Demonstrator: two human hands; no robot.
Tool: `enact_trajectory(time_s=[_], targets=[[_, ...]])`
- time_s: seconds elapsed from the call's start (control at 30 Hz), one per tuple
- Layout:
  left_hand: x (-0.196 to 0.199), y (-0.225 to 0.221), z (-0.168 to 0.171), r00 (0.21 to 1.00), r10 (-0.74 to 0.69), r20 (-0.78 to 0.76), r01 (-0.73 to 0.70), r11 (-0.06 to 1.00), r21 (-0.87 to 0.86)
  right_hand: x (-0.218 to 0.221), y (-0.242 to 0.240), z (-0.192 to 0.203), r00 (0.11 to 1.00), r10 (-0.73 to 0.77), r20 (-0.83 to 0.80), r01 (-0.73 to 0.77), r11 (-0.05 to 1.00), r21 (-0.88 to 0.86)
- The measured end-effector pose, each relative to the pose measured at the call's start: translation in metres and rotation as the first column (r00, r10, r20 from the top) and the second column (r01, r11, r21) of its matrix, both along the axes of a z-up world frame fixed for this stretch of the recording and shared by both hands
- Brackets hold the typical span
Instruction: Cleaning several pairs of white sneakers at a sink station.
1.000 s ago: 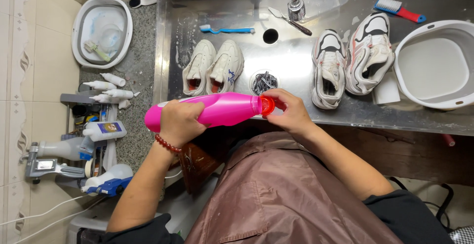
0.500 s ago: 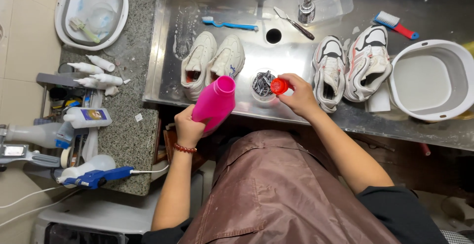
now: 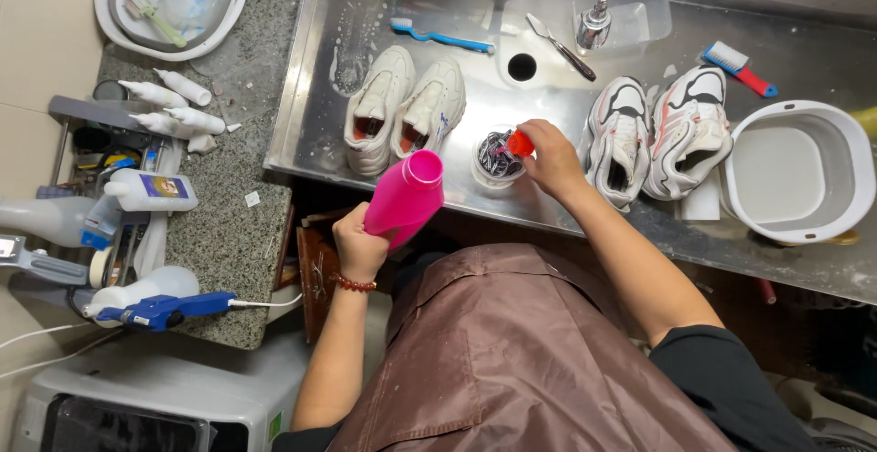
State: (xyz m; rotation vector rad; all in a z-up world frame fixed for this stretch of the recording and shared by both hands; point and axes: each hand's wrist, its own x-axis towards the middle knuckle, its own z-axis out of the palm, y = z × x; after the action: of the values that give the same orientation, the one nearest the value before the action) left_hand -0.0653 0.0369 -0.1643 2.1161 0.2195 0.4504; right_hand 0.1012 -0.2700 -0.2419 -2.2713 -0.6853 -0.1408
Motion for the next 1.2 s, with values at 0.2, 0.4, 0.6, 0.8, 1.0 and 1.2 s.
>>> enact_trajectory(time_s=[0.2, 0.4, 0.6, 0.8, 1.0, 1.2], targets=[[0.000, 0.000, -0.001, 1.000, 0.007, 0.012, -0.007, 1.000, 0.002, 0.003, -0.007, 0.002, 0.999, 0.003, 0.032, -0.002, 0.999, -0.041], [0.003, -0.001, -0.003, 1.000, -0.002, 0.017, 0.002, 1.000, 0.004, 0.001, -0.018, 0.006, 0.994, -0.004, 0.108, 0.013, 0.996, -0.084], [0.007, -0.003, -0.006, 0.999, -0.018, 0.029, 0.017, 1.000, 0.021, 0.000, -0.017, 0.010, 0.986, 0.000, 0.166, 0.012, 0.997, -0.075], [0.007, -0.008, -0.015, 1.000, -0.031, 0.002, 0.031, 0.999, -0.007, 0.001, -0.012, 0.020, 0.932, -0.076, -0.354, 0.121, 0.987, 0.104], [0.010, -0.025, -0.019, 0.996, -0.088, 0.011, 0.088, 0.996, 0.000, -0.008, -0.006, 0.099, 0.898, 0.182, -0.401, -0.024, 0.929, 0.369], [0.017, -0.045, -0.009, 0.991, -0.133, -0.010, 0.133, 0.990, -0.038, -0.018, 0.012, 0.205, 0.920, 0.392, 0.023, -0.393, 0.919, 0.026]])
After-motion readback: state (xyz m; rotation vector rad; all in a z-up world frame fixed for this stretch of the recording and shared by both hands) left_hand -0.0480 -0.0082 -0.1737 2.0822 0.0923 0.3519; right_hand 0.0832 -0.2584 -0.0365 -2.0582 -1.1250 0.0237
